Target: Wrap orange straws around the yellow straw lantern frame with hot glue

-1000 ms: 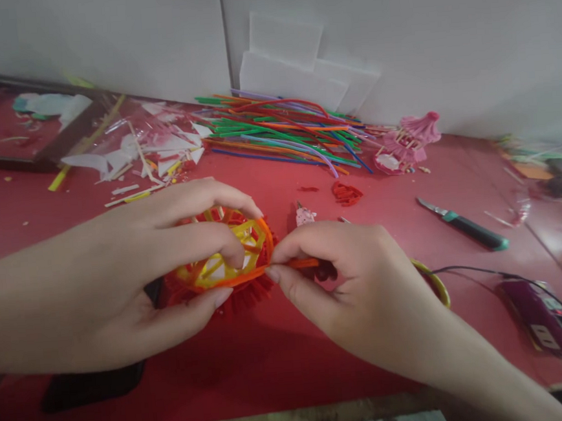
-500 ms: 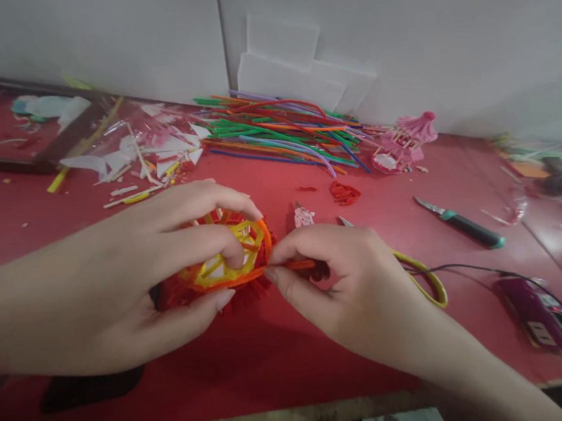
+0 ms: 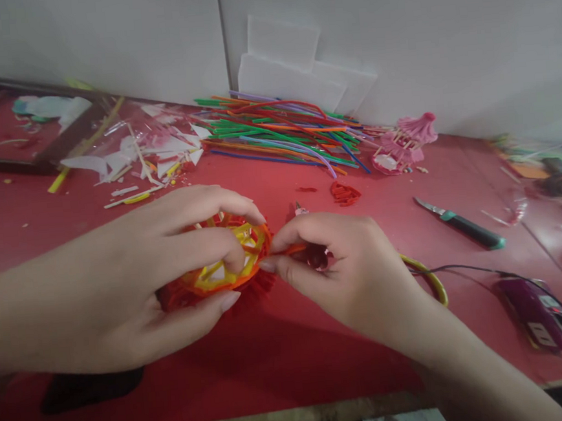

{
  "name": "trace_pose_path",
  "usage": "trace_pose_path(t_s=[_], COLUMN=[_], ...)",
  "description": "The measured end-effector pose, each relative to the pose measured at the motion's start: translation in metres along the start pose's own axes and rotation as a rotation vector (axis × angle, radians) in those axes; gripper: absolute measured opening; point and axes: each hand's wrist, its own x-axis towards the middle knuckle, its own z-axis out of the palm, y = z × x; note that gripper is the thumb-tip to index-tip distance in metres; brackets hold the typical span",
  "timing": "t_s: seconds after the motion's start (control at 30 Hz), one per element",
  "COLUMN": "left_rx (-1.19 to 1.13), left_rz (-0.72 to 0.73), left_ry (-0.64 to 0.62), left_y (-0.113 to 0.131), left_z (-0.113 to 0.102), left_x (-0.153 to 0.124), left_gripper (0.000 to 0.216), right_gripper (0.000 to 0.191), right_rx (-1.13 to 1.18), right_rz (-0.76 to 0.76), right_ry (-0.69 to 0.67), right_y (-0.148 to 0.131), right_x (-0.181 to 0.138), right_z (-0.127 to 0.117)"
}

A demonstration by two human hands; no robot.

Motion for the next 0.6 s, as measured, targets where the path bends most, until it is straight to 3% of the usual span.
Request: trace_pose_path(t_s=[0.6], left_rx=[-0.016], left_rz=[0.016], left_ry=[0.009], left_y=[-0.001], left_z=[0.004], left_x=[0.000], left_gripper=[0.010], right_gripper=[0.004], right_rx=[0.257], right_rz=[-0.190], right_ry=[0.035], right_y=[0.029], right_x=[0.007], right_z=[0.006])
